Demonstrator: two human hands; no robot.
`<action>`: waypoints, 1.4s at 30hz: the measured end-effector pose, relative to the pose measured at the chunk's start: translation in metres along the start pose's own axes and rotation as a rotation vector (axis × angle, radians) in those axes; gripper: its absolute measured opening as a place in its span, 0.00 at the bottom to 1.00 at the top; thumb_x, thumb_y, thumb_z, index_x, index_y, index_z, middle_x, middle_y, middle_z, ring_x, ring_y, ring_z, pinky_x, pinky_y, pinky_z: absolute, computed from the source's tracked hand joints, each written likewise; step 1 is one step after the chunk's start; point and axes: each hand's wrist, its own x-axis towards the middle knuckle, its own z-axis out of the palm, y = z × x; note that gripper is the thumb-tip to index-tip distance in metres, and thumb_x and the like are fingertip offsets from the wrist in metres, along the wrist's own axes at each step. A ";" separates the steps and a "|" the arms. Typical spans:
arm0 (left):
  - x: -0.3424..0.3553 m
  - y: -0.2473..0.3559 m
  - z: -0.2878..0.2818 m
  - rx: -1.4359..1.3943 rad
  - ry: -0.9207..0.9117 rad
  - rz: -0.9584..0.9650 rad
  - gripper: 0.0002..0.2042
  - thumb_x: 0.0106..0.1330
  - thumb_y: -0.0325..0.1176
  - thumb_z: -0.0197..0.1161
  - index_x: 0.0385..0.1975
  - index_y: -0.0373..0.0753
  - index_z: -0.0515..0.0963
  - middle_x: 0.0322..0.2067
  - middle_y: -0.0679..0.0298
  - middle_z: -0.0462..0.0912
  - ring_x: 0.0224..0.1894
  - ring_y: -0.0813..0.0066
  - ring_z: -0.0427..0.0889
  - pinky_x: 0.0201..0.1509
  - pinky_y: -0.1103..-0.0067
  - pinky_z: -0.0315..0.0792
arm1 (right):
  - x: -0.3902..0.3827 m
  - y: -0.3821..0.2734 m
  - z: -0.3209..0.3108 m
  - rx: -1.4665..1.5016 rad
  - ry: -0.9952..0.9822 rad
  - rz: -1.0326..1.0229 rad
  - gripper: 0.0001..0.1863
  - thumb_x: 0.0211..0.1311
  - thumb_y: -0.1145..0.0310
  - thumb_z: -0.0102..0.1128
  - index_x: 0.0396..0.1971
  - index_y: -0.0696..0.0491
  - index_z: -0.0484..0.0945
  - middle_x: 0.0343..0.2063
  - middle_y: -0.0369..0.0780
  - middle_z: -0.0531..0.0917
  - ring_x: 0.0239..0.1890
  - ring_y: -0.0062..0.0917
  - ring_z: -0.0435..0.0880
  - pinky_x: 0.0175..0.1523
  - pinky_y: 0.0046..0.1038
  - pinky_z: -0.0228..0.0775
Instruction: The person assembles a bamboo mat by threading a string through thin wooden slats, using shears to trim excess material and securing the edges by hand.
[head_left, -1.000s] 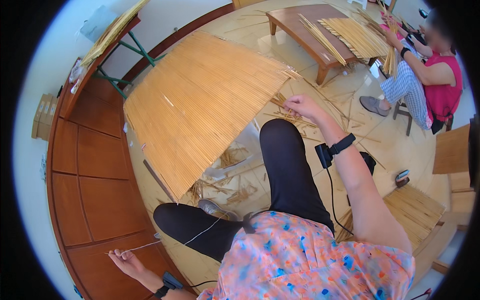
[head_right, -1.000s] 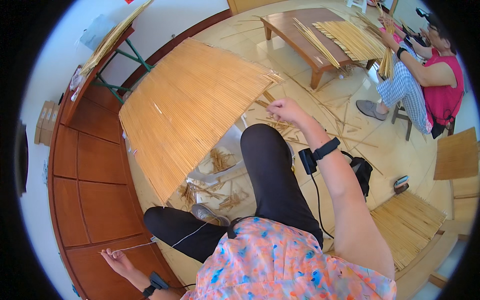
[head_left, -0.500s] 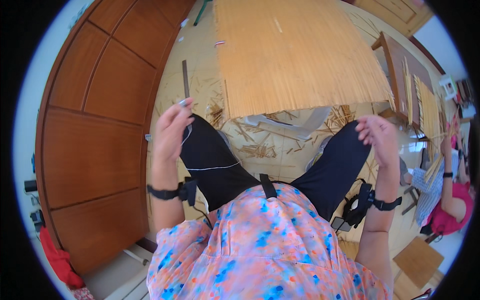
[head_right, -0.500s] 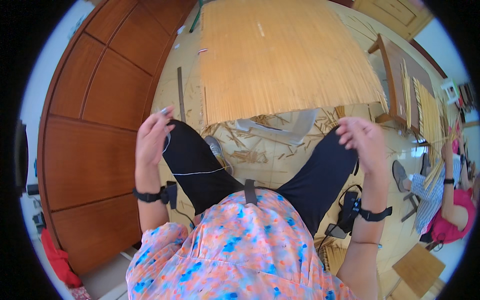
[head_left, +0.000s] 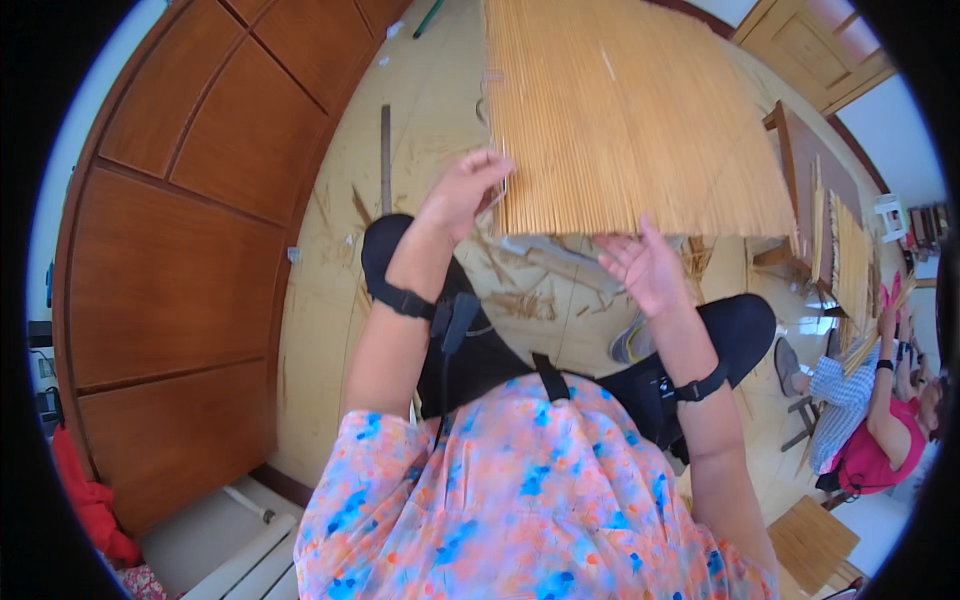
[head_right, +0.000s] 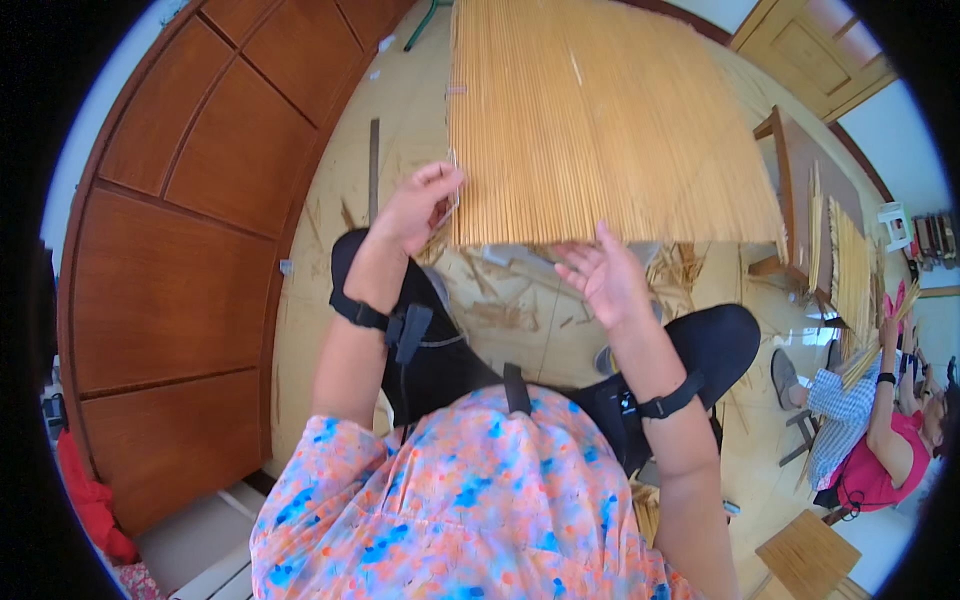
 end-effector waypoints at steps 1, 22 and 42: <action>0.000 0.000 0.007 0.015 0.058 -0.022 0.03 0.63 0.31 0.56 0.30 0.40 0.74 0.26 0.74 0.75 0.27 0.89 0.72 0.30 0.89 0.67 | 0.008 -0.001 -0.003 0.055 -0.007 0.000 0.20 0.64 0.58 0.48 0.46 0.59 0.65 0.43 0.50 0.74 0.47 0.37 0.75 0.46 0.36 0.73; -0.060 -0.061 0.073 -0.030 0.034 -0.141 0.05 0.63 0.34 0.58 0.28 0.42 0.75 0.27 0.74 0.76 0.28 0.87 0.74 0.35 0.86 0.71 | -0.018 -0.005 -0.044 -0.098 0.290 -0.285 0.17 0.64 0.57 0.47 0.43 0.55 0.68 0.33 0.41 0.78 0.34 0.29 0.80 0.36 0.30 0.75; -0.131 -0.062 0.062 0.251 -0.019 -0.022 0.06 0.68 0.33 0.49 0.31 0.38 0.68 0.17 0.67 0.75 0.15 0.85 0.73 0.19 0.90 0.64 | -0.054 0.050 -0.005 -0.435 -0.147 0.062 0.12 0.60 0.62 0.56 0.31 0.58 0.74 0.26 0.37 0.79 0.26 0.18 0.78 0.32 0.18 0.71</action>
